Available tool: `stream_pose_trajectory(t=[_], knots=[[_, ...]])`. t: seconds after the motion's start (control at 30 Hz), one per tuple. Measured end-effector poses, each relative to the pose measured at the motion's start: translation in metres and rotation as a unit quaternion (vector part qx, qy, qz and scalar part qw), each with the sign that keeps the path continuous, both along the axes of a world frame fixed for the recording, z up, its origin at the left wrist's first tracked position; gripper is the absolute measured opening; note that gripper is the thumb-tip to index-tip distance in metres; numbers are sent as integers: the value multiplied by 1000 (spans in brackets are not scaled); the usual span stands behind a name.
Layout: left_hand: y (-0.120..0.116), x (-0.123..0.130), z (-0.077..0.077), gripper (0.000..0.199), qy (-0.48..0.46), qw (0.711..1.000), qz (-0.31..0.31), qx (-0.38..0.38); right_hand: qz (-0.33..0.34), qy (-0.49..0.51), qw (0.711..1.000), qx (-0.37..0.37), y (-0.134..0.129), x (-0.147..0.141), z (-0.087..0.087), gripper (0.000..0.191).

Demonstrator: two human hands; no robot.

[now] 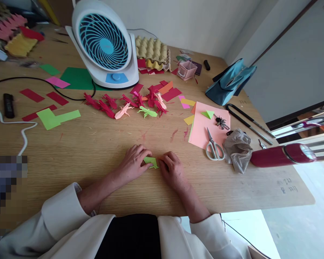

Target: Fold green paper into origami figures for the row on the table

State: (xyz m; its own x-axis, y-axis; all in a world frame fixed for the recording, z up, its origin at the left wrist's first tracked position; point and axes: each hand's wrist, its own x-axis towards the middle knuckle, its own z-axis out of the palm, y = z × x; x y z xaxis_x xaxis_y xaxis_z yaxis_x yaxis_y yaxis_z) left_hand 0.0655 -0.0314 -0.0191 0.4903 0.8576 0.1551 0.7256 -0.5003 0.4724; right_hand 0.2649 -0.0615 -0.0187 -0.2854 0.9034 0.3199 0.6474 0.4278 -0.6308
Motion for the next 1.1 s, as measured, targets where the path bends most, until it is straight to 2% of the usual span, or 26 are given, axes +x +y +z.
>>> stream_pose_trajectory(t=[0.13,0.23,0.37,0.47,0.53,0.6,0.7,0.9,1.1], knots=[[1,-2,-2,18,-28,999,-4,-17,-6,27,1000,-10,0,1,-1,18],[4,-3,-3,11,-109,992,2,-70,-25,72,997,-33,2,3,-2,16],[10,-7,3,11,-271,950,38,-150,-58,192,970,-138,11,6,4,20],[13,-10,9,9,-344,922,68,-166,-24,273,934,-230,22,0,15,33],[14,-11,11,10,-385,901,84,-182,8,303,914,-270,29,-10,22,34],[15,-11,11,13,-422,879,93,-203,25,326,900,-288,35,-23,26,31],[14,-10,11,18,-447,858,99,-233,9,356,893,-276,40,-40,25,27],[13,-8,10,21,-448,848,111,-260,-22,400,875,-273,40,-54,11,23],[14,-9,10,21,-419,870,109,-235,-20,400,878,-262,38,-55,6,18]])
